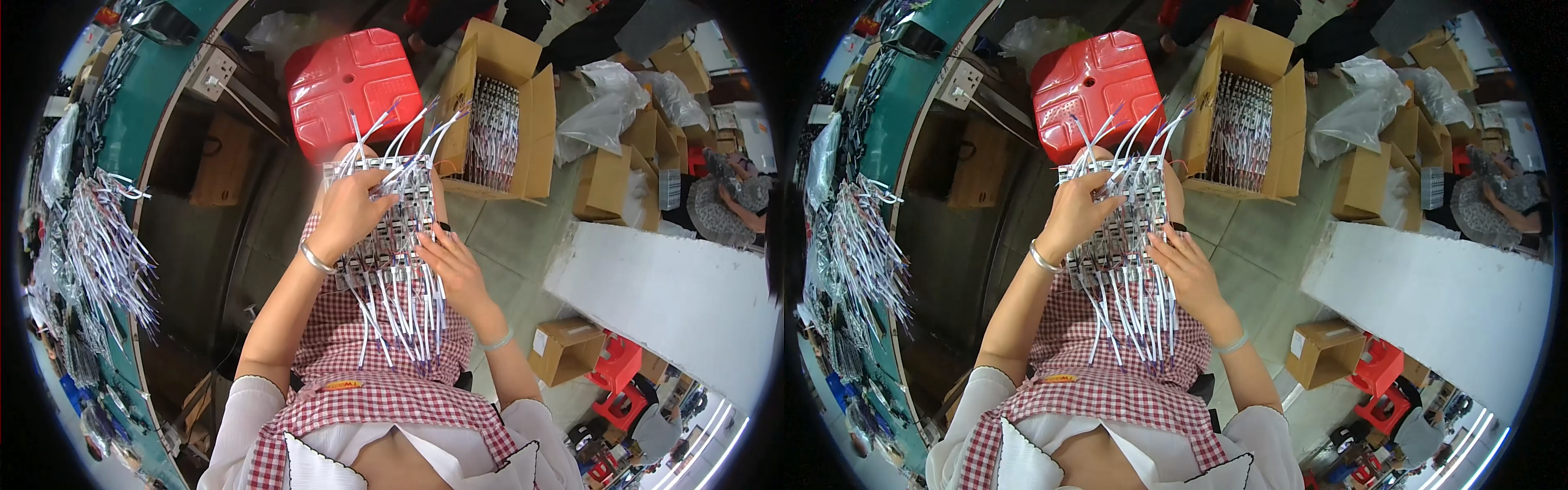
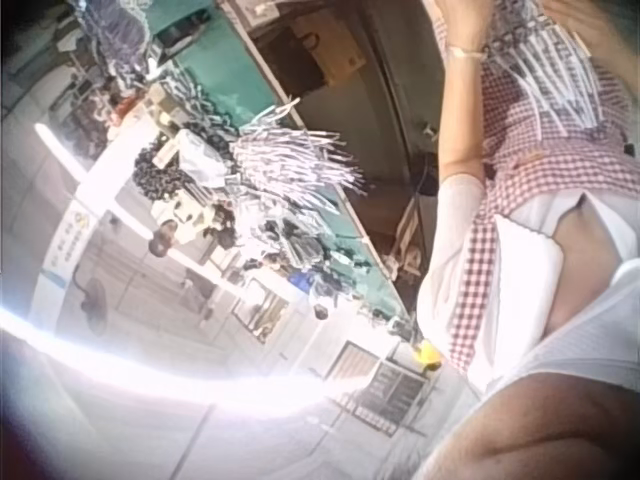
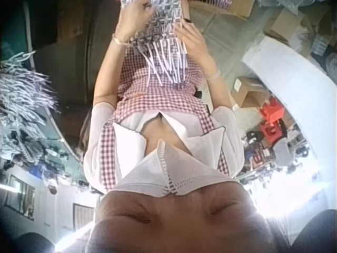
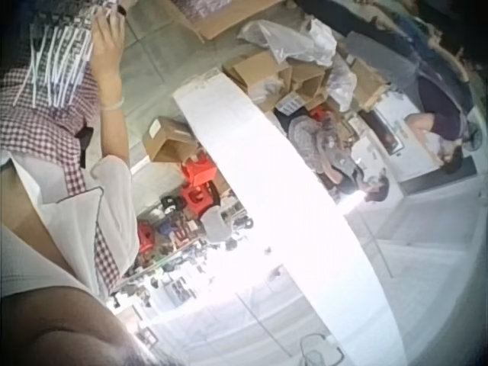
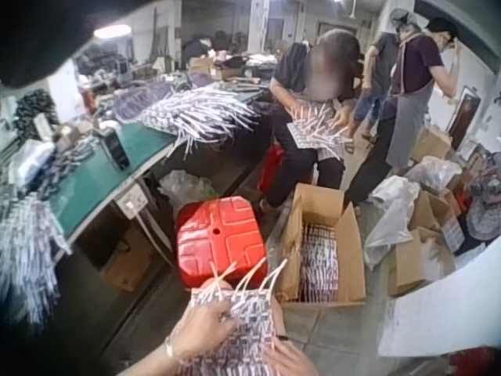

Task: Assembling and organizing LED boards with attached wires into boxes in a factory setting.

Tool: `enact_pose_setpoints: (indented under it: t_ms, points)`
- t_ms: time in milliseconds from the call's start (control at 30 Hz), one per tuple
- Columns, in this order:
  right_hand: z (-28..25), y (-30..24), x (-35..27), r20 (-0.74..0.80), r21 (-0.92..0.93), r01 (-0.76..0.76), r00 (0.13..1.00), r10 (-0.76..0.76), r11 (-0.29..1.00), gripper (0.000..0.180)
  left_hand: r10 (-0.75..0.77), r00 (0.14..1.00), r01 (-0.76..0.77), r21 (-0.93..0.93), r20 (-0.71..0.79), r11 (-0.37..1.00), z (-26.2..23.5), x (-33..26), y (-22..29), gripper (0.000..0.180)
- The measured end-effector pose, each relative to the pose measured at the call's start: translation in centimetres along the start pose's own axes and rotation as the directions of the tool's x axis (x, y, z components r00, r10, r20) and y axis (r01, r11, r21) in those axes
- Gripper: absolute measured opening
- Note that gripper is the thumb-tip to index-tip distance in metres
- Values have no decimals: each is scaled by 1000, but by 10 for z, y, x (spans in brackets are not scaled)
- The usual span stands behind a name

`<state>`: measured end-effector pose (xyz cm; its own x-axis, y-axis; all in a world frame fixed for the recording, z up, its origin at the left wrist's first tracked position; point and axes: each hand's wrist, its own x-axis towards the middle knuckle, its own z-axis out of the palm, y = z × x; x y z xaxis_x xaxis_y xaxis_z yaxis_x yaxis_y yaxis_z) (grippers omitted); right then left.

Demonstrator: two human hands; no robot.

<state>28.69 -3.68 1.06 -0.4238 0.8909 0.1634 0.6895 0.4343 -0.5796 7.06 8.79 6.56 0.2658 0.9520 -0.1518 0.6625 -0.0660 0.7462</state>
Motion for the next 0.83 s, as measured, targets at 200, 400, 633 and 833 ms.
enact_pose_setpoints:
  t_ms: [200,400,633,833]
  points:
    - [-15,-16,-12,116,-17,-34,993,35,999,43,95,995,-95,56,-7,994,5,8,-1,32]
    - [-21,3,9,-210,450,-185,929,305,874,31,155,987,-159,100,44,982,11,21,-7,29]
    - [7,18,85,-26,818,-297,837,547,493,30,99,995,-97,-118,14,988,4,17,-22,23]
    - [27,22,96,189,760,-421,873,451,496,46,-42,999,48,-200,34,979,-11,-14,-31,21]
